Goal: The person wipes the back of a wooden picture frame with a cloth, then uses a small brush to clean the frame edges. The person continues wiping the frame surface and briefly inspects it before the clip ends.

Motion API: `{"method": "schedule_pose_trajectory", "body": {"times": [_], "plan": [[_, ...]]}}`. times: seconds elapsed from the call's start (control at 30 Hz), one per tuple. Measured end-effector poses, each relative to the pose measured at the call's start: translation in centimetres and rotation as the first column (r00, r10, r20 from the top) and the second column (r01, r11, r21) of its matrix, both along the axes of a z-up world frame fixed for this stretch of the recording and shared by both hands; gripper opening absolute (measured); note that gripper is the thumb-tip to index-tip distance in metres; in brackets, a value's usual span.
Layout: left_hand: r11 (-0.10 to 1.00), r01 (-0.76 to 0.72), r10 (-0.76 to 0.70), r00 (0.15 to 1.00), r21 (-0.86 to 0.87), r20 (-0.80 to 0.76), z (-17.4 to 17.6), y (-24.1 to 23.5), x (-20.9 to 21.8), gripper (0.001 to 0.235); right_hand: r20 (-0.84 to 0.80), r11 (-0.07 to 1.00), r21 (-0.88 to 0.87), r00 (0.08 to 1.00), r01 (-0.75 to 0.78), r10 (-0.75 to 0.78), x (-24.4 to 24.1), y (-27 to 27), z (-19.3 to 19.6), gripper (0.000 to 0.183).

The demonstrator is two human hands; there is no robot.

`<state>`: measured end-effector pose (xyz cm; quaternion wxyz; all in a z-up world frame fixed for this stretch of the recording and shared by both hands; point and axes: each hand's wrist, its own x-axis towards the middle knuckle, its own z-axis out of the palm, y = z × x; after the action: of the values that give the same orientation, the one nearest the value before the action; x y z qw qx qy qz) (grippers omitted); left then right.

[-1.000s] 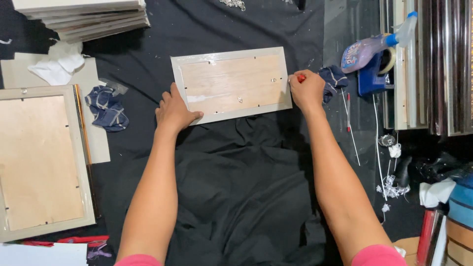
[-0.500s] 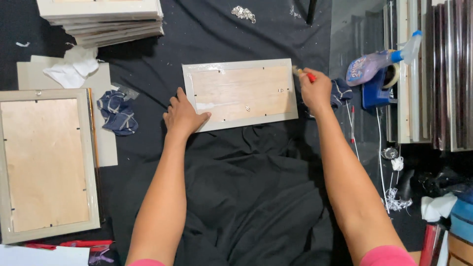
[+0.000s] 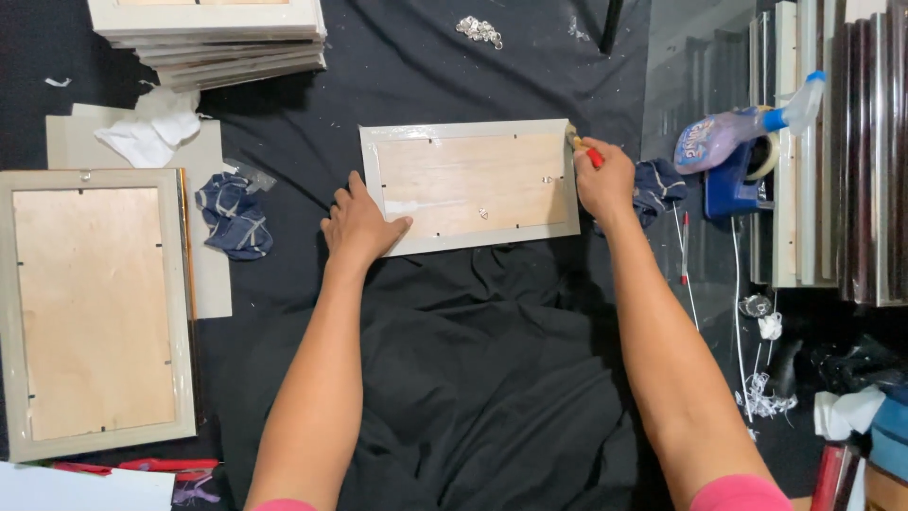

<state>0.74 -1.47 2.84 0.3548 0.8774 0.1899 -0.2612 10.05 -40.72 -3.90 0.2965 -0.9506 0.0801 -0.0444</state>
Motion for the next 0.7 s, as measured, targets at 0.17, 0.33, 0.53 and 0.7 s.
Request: {"method": "schedule_pose_trajectory", "body": {"times": [0.17,0.33,0.53,0.7], "plan": [[1.000,0.005,-0.005,1.000,-0.002,-0.006,-0.2,0.0,0.0,0.106,-0.033,0.871,0.483,0.995,0.094,-0.089,-1.8,5.9,6.1,0.027],[1.000,0.016,-0.016,1.000,-0.014,-0.005,-0.3,-0.2,0.1,0.104,0.044,0.996,0.037,0.996,-0.078,0.076,-1.1,6.0,2.4,0.028],[0.999,0.023,-0.024,1.000,-0.038,-0.017,-0.3,0.0,0.0,0.104,-0.066,0.953,0.288,0.991,-0.097,0.121,-1.0,11.2,3.9,0.027],[0.999,0.008,-0.009,1.000,-0.037,-0.023,0.1,0.5,0.4,0.101,-0.271,0.937,0.339,0.945,-0.084,0.182,-1.5,16.4,7.2,0.030]]}}
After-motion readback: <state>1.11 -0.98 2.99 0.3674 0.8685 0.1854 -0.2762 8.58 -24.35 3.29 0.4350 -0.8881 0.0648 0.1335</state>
